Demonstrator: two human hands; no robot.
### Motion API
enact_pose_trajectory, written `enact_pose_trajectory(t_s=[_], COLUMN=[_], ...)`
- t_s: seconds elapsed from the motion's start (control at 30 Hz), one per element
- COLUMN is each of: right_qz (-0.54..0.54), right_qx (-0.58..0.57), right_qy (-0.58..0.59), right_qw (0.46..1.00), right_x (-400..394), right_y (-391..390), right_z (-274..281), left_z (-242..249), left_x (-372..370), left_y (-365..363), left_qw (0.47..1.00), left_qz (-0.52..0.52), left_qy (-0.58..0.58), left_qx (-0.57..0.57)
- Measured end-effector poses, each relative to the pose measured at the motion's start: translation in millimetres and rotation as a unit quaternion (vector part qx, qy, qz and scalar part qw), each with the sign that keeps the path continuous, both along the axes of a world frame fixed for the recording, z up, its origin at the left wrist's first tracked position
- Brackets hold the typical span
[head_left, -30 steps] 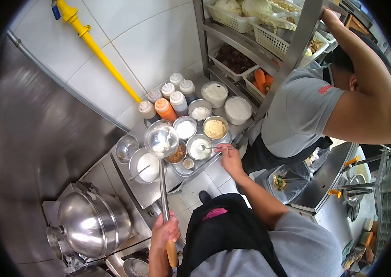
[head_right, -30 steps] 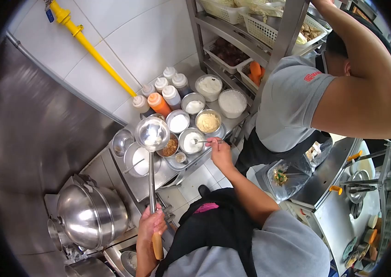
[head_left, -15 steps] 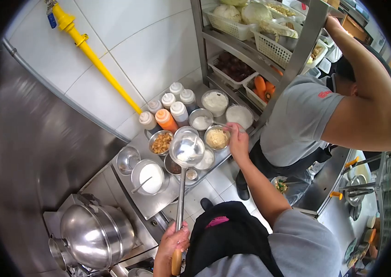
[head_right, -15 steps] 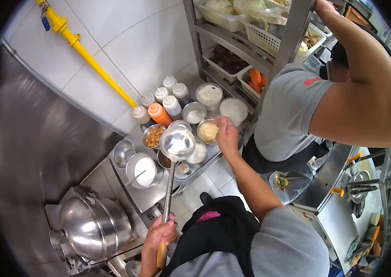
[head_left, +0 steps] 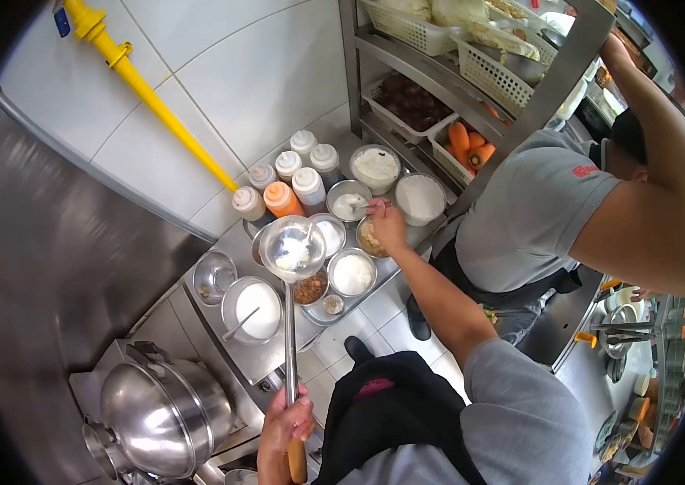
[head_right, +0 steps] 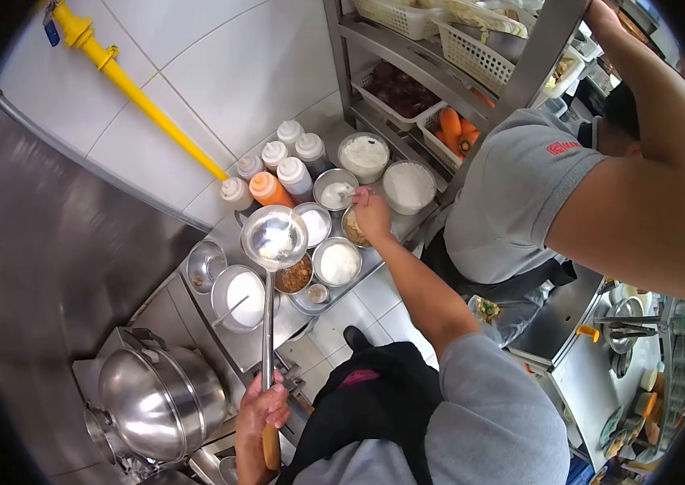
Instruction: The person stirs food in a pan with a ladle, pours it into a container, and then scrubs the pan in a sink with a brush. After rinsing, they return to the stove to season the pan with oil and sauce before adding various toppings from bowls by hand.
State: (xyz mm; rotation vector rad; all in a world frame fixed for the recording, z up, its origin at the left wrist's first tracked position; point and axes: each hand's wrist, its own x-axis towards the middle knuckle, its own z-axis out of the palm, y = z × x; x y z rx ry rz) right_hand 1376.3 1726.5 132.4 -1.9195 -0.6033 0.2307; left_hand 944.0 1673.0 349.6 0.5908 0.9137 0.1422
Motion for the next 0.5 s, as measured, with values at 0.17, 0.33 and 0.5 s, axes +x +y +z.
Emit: enact_pose_trajectory(t_s=[0.17,0.33,0.5], right_qz=[-0.011,-0.012,0.082], right_qx=[0.060,0.148,0.133], right_qy=[0.033,0.289,0.265], right_qw=[0.998,0.946,0.952], right_x=[9,-3,-41], right_y=[-18,-48,-78], right_z=[9,64,131], left_z=[-2,-4,-11], left_x=[2,6,21], left_y=[2,3,1], left_qw=[1.000,1.000,0.999], left_qz=[0.005,-0.002,-0.020], left_qy=[-0.014,-0.012,-0.004], left_qx=[-0.007,0.012,0.025])
